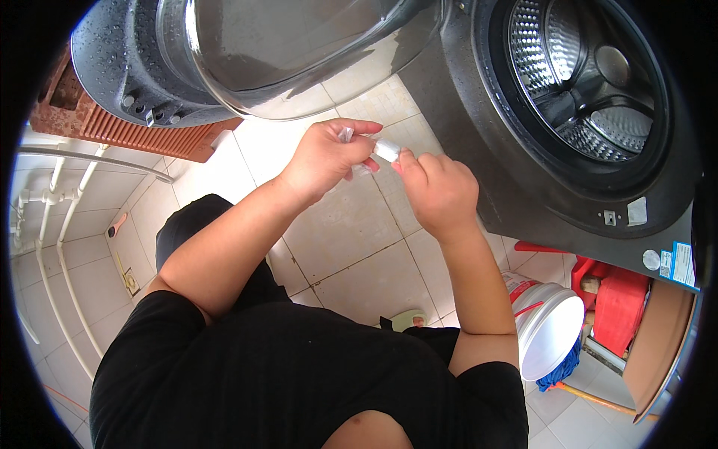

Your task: The person unwraps a small white laundry pod from its plastic packaging in front of a washing machine. They then place the pod into the machine's detergent drawer and press the start button on the control panel. Finally, the person washes their hands at a nearby sink.

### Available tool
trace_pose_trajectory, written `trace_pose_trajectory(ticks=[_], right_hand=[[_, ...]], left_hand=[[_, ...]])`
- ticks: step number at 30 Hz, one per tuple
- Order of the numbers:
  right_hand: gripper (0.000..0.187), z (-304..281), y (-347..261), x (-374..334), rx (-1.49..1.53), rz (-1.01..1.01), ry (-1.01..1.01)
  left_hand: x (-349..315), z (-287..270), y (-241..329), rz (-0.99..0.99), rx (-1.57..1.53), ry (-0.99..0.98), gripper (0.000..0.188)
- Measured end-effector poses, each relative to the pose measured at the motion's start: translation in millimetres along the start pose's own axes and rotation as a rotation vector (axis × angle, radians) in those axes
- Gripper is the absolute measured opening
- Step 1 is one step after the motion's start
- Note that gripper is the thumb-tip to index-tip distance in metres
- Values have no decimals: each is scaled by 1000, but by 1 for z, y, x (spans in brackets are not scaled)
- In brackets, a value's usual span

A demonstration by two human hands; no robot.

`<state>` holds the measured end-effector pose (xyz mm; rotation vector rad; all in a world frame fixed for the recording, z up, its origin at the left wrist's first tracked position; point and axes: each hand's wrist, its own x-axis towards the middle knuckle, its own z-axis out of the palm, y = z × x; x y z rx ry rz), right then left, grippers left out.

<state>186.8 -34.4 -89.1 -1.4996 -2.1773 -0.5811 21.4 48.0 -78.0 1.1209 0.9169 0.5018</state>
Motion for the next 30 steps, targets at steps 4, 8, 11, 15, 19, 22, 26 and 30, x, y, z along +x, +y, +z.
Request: trace_pose_trajectory(ticks=[4, 8, 11, 15, 19, 22, 26, 30], right_hand=[[14, 6, -6, -4, 14, 22, -2], [12, 13, -13, -8, 37, 16, 8], [10, 11, -14, -8, 157, 60, -21], [9, 10, -11, -5, 654, 308, 43], [11, 14, -10, -10, 1072, 708, -48], [10, 16, -6, -11, 1313, 935, -166], [9, 17, -6, -8, 1240, 956, -46], [13, 6, -9, -2, 940, 793, -74]], left_hand=[[1, 1, -4, -11, -39, 44, 29], [0, 2, -5, -1, -36, 69, 29], [0, 1, -10, 62, -42, 58, 31], [2, -2, -14, 115, -81, -33, 35], [1, -3, -8, 85, -112, -136, 35], [1, -1, -8, 17, -79, -149, 30], [2, -1, -12, 31, -49, -95, 28], [2, -2, -10, 36, 19, -49, 29]])
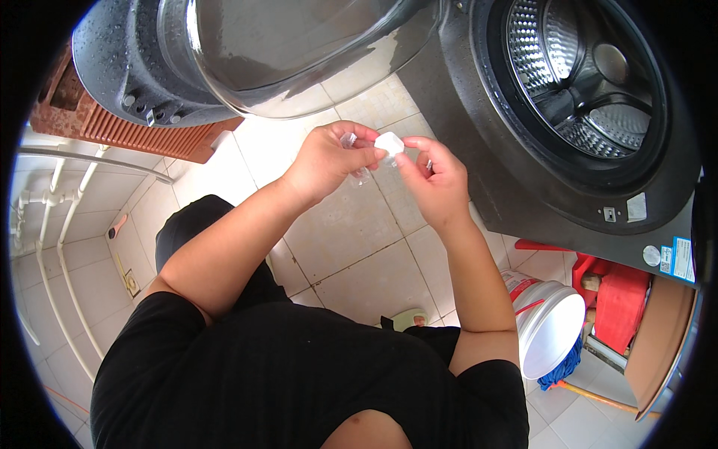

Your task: The person unwraps a small white laundry pod from its plastic packaging in front of a washing machine. They then place the pod into the machine's detergent drawer and press the start button on the control panel. Finally, the person washes their hands at a nearby sink.

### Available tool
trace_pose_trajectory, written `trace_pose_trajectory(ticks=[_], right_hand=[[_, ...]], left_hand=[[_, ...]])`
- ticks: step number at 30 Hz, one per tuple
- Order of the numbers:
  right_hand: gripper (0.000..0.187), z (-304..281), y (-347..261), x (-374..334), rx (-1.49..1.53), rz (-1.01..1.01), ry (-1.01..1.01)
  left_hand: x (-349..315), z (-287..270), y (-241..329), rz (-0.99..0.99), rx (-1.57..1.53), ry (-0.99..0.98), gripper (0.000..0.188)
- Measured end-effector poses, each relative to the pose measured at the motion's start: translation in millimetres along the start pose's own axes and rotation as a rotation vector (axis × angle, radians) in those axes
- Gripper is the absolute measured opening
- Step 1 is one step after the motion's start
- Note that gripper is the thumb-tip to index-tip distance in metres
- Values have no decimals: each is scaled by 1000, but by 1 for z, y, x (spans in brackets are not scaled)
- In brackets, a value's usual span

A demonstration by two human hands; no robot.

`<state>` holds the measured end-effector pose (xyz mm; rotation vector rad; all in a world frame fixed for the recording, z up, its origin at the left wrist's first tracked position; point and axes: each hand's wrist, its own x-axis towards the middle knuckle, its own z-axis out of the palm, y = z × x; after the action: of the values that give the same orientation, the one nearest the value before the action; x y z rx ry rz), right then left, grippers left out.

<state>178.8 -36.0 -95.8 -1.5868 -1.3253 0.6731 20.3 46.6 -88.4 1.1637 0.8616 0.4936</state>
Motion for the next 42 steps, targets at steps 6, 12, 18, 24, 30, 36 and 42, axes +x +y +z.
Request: trace_pose_trajectory(ticks=[6, 12, 18, 24, 30, 36, 42], right_hand=[[20, -1, 10, 4, 368, 41, -31], [23, -13, 10, 11, 1088, 478, 17], [13, -46, 18, 33, 1224, 722, 127], [26, -141, 13, 99, 1191, 497, 417], [18, -61, 4, 50, 580, 440, 195], [31, -5, -20, 7, -290, -285, -62], [46, -71, -62, 1, -639, -512, 54]], left_hand=[[0, -3, -2, -117, -324, -23, 27], [2, -7, -3, -111, -494, -51, 32], [1, 0, 0, -108, -493, -31, 27], [4, 4, -7, -178, -489, -59, 25], [0, 14, 1, -242, -620, 1, 18], [7, 8, -9, -324, -941, -251, 22], [24, 22, -24, -308, -971, -216, 16]])
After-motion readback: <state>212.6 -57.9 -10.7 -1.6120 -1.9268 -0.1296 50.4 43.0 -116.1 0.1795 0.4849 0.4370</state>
